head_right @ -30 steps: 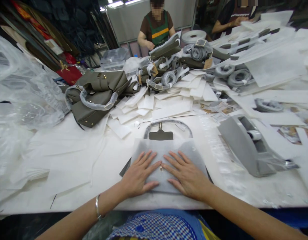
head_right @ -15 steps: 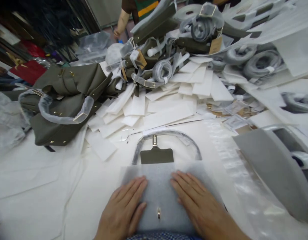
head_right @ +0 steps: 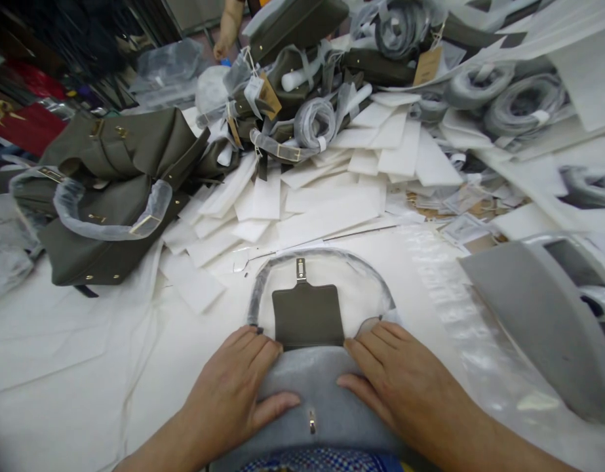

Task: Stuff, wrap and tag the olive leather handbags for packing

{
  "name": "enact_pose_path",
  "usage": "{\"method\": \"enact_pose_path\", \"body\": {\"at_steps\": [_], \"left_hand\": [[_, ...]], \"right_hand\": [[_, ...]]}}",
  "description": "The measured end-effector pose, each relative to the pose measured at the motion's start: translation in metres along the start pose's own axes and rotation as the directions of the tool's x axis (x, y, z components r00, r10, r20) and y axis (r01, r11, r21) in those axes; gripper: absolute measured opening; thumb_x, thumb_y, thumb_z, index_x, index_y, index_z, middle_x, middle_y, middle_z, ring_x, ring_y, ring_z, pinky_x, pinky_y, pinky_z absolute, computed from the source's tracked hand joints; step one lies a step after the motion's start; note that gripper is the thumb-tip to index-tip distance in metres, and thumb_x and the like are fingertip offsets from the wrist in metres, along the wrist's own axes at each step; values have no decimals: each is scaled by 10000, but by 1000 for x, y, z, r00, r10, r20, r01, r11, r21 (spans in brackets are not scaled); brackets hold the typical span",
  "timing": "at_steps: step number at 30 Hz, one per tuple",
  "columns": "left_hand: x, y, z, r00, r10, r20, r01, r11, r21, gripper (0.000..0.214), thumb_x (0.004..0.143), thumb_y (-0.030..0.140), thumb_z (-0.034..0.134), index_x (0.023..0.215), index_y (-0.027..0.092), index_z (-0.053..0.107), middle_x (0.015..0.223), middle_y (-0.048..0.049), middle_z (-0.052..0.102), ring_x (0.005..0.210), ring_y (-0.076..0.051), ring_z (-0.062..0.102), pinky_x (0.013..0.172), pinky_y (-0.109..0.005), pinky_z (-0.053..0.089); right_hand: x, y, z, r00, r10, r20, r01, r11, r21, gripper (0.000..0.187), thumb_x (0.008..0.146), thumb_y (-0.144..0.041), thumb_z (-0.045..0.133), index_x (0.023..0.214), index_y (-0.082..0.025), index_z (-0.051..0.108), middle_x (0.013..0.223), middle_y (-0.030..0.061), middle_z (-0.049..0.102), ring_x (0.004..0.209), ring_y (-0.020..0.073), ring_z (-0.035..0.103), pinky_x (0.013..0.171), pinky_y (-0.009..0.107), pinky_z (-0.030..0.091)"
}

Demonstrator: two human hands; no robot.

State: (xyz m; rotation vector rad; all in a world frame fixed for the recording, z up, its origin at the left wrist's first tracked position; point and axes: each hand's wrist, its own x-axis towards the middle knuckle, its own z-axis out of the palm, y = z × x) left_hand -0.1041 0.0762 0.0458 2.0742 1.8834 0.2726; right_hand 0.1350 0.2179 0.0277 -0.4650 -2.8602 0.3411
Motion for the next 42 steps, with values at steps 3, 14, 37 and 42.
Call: {"method": "enact_pose_path", "body": {"at_steps": [3,14,37,42], "left_hand": [[1,0,-2,999,-29,12,30,1000,-4,407,923,599,508,877,198,564,826,-56,598,811,-262,557,795,-470,492],[3,-3,20,999,35,16,-38,968,249,309,989,356,507,1219,153,546,945,-66,636,877,-248,599,900,-452,478],[14,-11,29,999,-24,-35,31,970,240,339,1014,434,406,783,216,526,644,-14,588,605,-220,575,607,-366,456],[13,1,33,990,-99,-104,124,953,277,294,997,434,455,948,177,589,894,-68,658,765,-229,618,686,-379,502]], "right_hand": [[5,4,-2,998,10,54,-13,999,49,287,1002,-407,463,951,-186,639,841,63,645,775,231,588,728,381,436],[0,7,28,994,-103,-30,101,992,-77,302,1024,-238,437,1258,-127,593,1048,110,673,992,243,605,976,441,450],[27,6,30,957,115,268,-74,984,-161,348,1011,-455,426,813,-222,591,580,36,656,501,242,633,473,322,295],[25,3,32,960,132,246,-89,980,-178,330,993,-469,463,806,-232,596,561,34,643,496,263,642,458,325,295]]}}
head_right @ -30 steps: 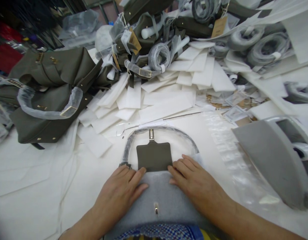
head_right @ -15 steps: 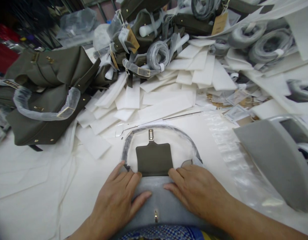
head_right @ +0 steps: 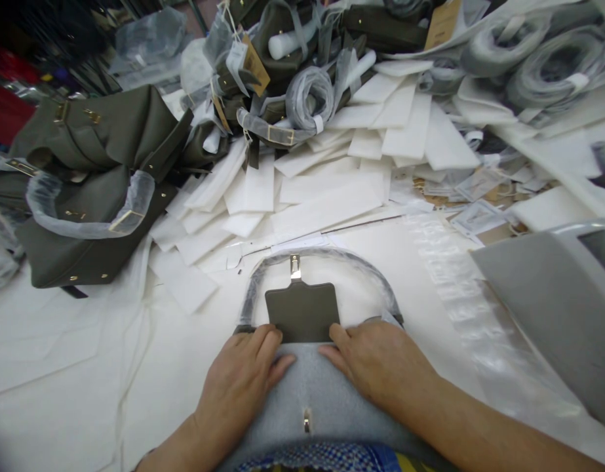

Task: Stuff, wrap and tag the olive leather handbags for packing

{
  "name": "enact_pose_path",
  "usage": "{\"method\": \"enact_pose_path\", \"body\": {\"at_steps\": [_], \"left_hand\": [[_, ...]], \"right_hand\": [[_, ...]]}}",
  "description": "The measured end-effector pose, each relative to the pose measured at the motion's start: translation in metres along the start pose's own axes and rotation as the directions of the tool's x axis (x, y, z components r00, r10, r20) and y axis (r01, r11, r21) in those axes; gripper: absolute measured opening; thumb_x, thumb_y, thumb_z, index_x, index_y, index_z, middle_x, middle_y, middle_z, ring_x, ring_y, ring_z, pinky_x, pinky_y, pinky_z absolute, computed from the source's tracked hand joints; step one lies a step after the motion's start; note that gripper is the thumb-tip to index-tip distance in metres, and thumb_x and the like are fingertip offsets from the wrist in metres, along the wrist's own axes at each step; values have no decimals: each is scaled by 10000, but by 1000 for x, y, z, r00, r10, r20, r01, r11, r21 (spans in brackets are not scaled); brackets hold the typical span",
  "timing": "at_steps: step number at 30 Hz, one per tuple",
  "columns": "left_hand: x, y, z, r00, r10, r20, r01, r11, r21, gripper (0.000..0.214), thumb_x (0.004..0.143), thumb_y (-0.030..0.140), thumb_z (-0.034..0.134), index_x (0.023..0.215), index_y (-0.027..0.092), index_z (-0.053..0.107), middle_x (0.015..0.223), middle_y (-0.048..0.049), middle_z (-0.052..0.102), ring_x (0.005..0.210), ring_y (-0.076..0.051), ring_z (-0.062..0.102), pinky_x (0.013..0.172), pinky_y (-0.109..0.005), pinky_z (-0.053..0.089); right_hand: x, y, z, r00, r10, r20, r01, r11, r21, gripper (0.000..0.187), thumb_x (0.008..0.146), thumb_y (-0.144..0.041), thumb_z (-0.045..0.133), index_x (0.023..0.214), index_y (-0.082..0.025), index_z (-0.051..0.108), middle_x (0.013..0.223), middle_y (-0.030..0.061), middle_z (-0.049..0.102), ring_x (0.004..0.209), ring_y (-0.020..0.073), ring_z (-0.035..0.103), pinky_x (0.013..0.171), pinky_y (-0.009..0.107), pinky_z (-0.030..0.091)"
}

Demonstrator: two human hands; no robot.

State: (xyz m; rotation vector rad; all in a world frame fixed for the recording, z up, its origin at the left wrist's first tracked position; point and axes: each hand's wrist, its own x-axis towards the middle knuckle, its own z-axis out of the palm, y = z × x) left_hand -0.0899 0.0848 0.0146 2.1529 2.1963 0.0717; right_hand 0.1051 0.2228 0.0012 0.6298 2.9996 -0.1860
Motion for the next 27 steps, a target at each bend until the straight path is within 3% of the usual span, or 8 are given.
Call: {"method": "enact_pose_path", "body": {"at_steps": [4,8,11,13,15,18,22,27], "left_hand": [[-3,12,-3,989,35,-142,-32,999,23,312,1034,267,341,1159,180,613,1225,-104,643,1127,-269,592,983,-467,464],[-13,18,-3,967,144,-208,-148,989,-7,405,1043,188,257,1145,171,648,1141,-53,707,1030,-183,646,954,-329,490],[-25,17,-5,979,168,-112,-175,983,-55,424,1040,402,339,1256,156,608,1269,-66,675,1177,-194,614,1035,-325,475],[-34,16,-10,982,189,2,-187,978,-96,673,939,656,400,1408,184,499,1444,-104,547,1347,-264,493,1121,-430,416],[-42,16,-14,971,216,98,-201,969,-143,856,846,782,419,1509,243,366,1568,-132,376,1451,-324,340,1164,-539,332],[-47,16,-13,962,226,152,-197,963,-185,836,865,767,422,1536,282,305,1624,-145,238,1502,-339,204,1189,-588,230],[-46,13,-6,962,234,141,-209,963,-172,773,894,691,483,1528,278,326,1635,-143,198,1512,-338,163,1205,-570,175],[-48,13,-1,964,250,89,-239,964,-117,709,922,643,475,1518,283,339,1630,-120,225,1511,-316,177,1212,-548,154]], "right_hand": [[0,-1,2,1000,1,-32,-1,1000,-4,310,978,-469,499,799,-234,594,554,28,641,491,256,644,461,320,294],[1,-1,4,999,-3,-42,3,1000,1,276,968,-452,533,823,-228,604,556,20,647,493,241,649,464,312,281],[1,0,3,999,-17,-30,17,1000,1,279,972,-442,533,821,-219,605,557,25,654,495,241,653,463,305,254],[1,1,1,999,-27,-31,27,1000,-2,308,989,-442,500,818,-207,601,556,34,657,490,240,650,464,297,230],[0,2,-1,998,-44,-33,44,999,-15,346,1011,-447,446,834,-194,603,567,51,666,493,234,647,470,287,206],[0,3,-4,998,-63,-11,63,997,-42,394,1035,-455,378,873,-180,609,612,73,690,526,216,644,485,277,185],[-1,-1,-6,999,-33,-18,31,997,-71,427,1043,-456,329,902,-173,615,661,81,701,565,211,642,500,274,207],[-7,-5,-10,989,-29,-146,25,999,-31,373,1042,-359,333,950,-154,630,789,87,709,728,210,658,633,292,391]]}}
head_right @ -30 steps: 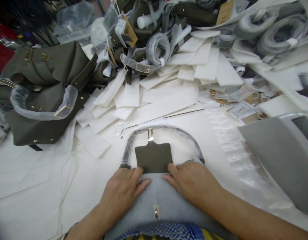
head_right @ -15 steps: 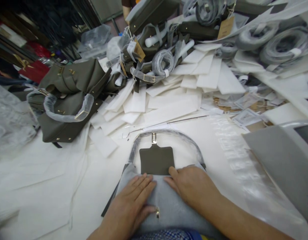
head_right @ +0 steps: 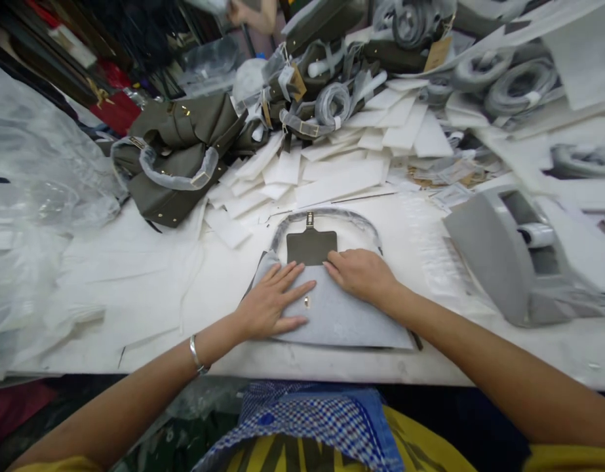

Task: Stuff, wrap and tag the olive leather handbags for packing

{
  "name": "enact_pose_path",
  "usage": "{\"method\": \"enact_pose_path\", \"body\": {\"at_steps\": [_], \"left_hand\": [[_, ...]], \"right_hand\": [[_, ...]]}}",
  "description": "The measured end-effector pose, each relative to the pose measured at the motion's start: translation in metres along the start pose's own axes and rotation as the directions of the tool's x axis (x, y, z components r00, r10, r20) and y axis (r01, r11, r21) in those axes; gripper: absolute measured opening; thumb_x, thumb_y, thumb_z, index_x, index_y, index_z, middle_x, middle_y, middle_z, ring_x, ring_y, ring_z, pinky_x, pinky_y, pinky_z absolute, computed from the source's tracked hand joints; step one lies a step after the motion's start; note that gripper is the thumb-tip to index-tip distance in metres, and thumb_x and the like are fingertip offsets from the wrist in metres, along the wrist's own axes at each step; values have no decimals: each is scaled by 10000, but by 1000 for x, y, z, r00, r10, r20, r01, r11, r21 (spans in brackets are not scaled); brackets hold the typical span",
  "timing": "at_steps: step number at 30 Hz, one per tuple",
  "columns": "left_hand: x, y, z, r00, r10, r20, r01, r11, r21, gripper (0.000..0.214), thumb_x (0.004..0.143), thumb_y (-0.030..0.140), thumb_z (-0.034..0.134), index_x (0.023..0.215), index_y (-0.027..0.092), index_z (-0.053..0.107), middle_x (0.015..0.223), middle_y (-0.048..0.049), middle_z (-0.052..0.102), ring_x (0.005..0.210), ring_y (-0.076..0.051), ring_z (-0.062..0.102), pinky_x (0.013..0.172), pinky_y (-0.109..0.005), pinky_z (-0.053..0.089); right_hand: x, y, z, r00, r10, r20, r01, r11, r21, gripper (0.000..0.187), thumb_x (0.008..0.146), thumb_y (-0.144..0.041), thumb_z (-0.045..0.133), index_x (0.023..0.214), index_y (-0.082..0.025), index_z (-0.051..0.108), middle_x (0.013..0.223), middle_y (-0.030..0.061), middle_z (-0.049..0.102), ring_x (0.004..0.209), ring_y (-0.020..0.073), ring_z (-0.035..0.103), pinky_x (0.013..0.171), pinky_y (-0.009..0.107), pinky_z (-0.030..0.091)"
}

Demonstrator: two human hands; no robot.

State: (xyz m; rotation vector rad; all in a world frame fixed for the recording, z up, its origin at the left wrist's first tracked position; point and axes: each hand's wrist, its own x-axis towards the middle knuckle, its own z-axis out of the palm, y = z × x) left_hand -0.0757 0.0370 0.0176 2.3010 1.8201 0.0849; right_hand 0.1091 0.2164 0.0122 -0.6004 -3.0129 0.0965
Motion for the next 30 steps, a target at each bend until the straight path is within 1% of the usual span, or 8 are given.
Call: {"method": "enact_pose_path", "body": {"at_steps": [5,9,13,17,21,25,28,30], "left_hand": [[-5,4,5,998,1,-66,2,999,41,706,932,654,441,1526,289,329,1628,-131,224,1500,-338,202,1205,-554,159],[-6,2,6,995,33,-94,-31,999,24,645,938,655,425,1510,366,350,1646,-96,179,1493,-370,209,1186,-596,167],[-6,-2,7,995,56,-87,-59,998,-33,647,913,717,390,1477,402,406,1627,-65,255,1476,-382,252,1178,-617,174],[-7,-4,11,991,57,-120,-65,996,-65,660,900,732,394,1474,406,413,1621,-65,272,1477,-383,251,1181,-618,169],[-8,-5,15,985,61,-160,-71,996,-59,650,900,719,422,1472,410,415,1620,-58,279,1473,-384,259,1177,-619,176],[-9,-5,14,979,70,-189,-78,996,-38,641,904,704,438,1470,402,424,1607,-61,310,1460,-380,288,1171,-611,192],[-9,-5,14,977,70,-201,-79,996,-35,636,905,705,433,1463,401,435,1594,-67,333,1449,-381,303,1161,-609,211],[-8,-4,15,975,75,-211,-82,996,-27,630,907,702,429,1460,399,440,1582,-71,351,1441,-380,314,1157,-611,212]], "right_hand": [[-6,1,1,967,-150,-207,187,967,172,345,1040,-264,355,1215,-125,617,1202,117,665,1122,210,595,986,328,433],[-4,6,8,966,-197,-167,237,934,269,344,1037,-305,375,1142,-189,682,1270,78,649,1148,216,590,1035,367,422],[1,10,7,992,-117,-43,124,907,403,294,993,-353,471,1041,-209,723,1049,70,717,998,218,643,917,348,480],[21,8,-1,998,-17,-67,43,912,408,263,961,-350,520,939,-202,736,980,68,731,947,213,656,898,332,484],[67,4,-2,968,209,-139,-129,889,440,272,960,-311,509,1031,-156,721,1085,128,726,1054,269,645,969,408,460],[98,2,0,937,336,-96,-230,800,554,282,874,-246,640,1126,-135,703,857,91,769,854,252,716,825,373,551],[83,-4,-7,925,358,-126,-194,730,655,435,914,-243,595,1339,-149,589,960,77,779,909,220,729,841,350,575],[57,-12,-13,933,323,-160,-122,702,702,396,925,-269,590,1312,-192,624,1083,53,761,1003,204,715,926,340,559]]}}
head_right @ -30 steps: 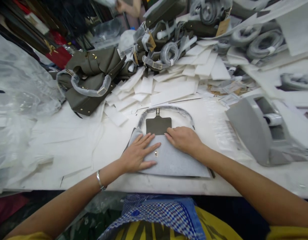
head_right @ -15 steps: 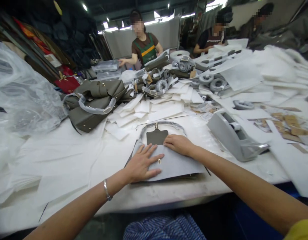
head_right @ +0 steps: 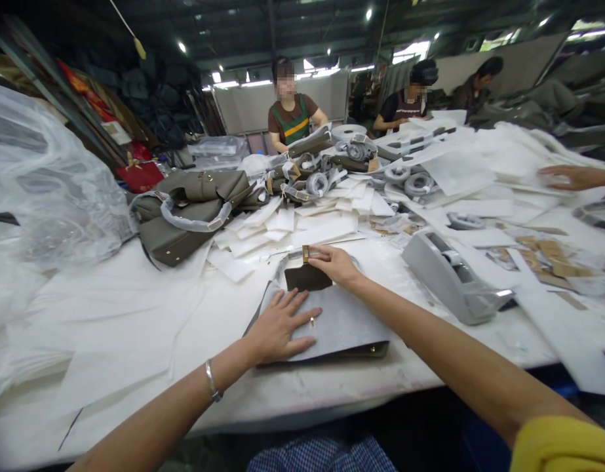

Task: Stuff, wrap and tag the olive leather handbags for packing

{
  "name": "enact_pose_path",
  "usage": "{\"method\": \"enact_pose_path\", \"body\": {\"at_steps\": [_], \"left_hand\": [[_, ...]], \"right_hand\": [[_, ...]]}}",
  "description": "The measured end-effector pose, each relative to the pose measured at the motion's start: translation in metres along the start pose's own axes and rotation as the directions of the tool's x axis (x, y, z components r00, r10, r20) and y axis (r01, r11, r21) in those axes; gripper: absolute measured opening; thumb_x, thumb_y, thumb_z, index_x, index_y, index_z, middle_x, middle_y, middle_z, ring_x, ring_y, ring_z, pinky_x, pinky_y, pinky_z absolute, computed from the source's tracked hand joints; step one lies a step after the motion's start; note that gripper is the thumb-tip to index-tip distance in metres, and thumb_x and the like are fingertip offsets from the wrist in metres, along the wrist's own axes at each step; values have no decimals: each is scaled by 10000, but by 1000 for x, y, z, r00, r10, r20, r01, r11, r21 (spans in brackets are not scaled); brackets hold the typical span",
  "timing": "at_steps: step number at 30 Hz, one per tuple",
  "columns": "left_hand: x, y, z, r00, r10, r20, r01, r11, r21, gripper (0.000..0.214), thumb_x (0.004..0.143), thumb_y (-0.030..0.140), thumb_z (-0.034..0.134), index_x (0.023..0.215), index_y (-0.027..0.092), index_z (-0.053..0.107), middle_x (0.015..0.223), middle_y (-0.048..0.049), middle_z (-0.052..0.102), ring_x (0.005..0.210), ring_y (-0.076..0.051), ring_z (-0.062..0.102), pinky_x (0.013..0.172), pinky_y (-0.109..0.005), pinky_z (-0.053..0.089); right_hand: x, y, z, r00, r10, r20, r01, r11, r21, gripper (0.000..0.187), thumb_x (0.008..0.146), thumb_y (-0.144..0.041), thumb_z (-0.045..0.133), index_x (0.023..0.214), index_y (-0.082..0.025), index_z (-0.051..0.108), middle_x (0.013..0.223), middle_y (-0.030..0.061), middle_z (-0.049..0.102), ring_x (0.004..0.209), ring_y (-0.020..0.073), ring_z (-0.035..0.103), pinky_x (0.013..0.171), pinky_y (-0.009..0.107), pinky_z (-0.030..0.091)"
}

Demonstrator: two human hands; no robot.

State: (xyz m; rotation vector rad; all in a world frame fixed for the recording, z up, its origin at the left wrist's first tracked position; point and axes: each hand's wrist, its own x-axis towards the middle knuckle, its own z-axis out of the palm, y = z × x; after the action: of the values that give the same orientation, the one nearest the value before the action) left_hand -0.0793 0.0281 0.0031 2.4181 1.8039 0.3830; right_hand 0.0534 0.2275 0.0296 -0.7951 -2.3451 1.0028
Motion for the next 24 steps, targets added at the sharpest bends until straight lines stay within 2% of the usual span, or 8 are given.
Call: {"method": "enact_pose_path", "body": {"at_steps": [3,6,8,13,18,20,22,24], "left_hand": [[0,1,0,999,25,-34,-24,1000,20,608,912,677,445,1436,372,483,1520,-81,438,1395,-361,375,1160,-599,204],[-1,2,-1,998,38,-51,-37,999,29,568,919,658,449,1352,315,580,1288,-90,631,1239,-314,519,1161,-564,212],[-2,3,-1,998,44,-49,-42,999,31,562,923,659,441,1314,292,609,1162,-79,689,1149,-289,572,1160,-545,219],[-1,4,-2,997,59,-57,-55,996,65,569,917,659,456,1313,279,609,1141,-69,710,1148,-276,585,1172,-528,208],[-6,11,0,991,27,-131,-8,990,138,585,892,690,485,1279,275,628,1097,-58,721,1137,-273,604,1186,-542,217],[-12,17,2,971,5,-238,41,982,186,592,879,691,515,1221,228,654,1059,-75,729,1122,-282,620,1157,-536,297],[-17,24,3,942,21,-335,60,972,228,529,910,609,546,1194,175,649,1065,-99,731,1081,-272,649,1084,-489,416],[-22,32,4,931,118,-346,-34,970,239,366,976,415,536,1223,156,617,1112,-99,725,1038,-228,670,993,-401,505]], "right_hand": [[-45,-9,-10,983,-166,74,160,984,81,242,908,-292,624,1109,-245,751,1132,9,747,1093,206,686,1037,347,509],[-79,-5,-10,896,-397,201,381,918,114,244,947,-257,568,1095,-281,762,1171,2,732,1148,194,662,1076,356,489],[-89,5,-7,844,-476,246,465,879,104,278,967,-228,531,1126,-293,750,1211,4,714,1183,178,642,1082,341,486],[-92,25,0,796,-550,252,547,833,87,300,982,-217,511,1165,-305,732,1229,10,706,1219,170,617,1082,336,487],[-92,33,5,783,-582,218,579,811,84,306,976,-189,513,1159,-294,734,1195,17,722,1197,169,632,1064,339,504],[-93,36,8,779,-590,212,586,806,90,310,968,-168,515,1147,-284,740,1182,20,728,1189,170,637,1057,338,510],[-93,39,11,772,-597,220,592,801,95,331,957,-134,512,1152,-275,738,1176,23,731,1183,172,640,1055,343,510],[-93,40,13,765,-601,232,598,796,93,348,945,-105,508,1154,-263,737,1168,29,735,1175,179,644,1052,349,510]]}}
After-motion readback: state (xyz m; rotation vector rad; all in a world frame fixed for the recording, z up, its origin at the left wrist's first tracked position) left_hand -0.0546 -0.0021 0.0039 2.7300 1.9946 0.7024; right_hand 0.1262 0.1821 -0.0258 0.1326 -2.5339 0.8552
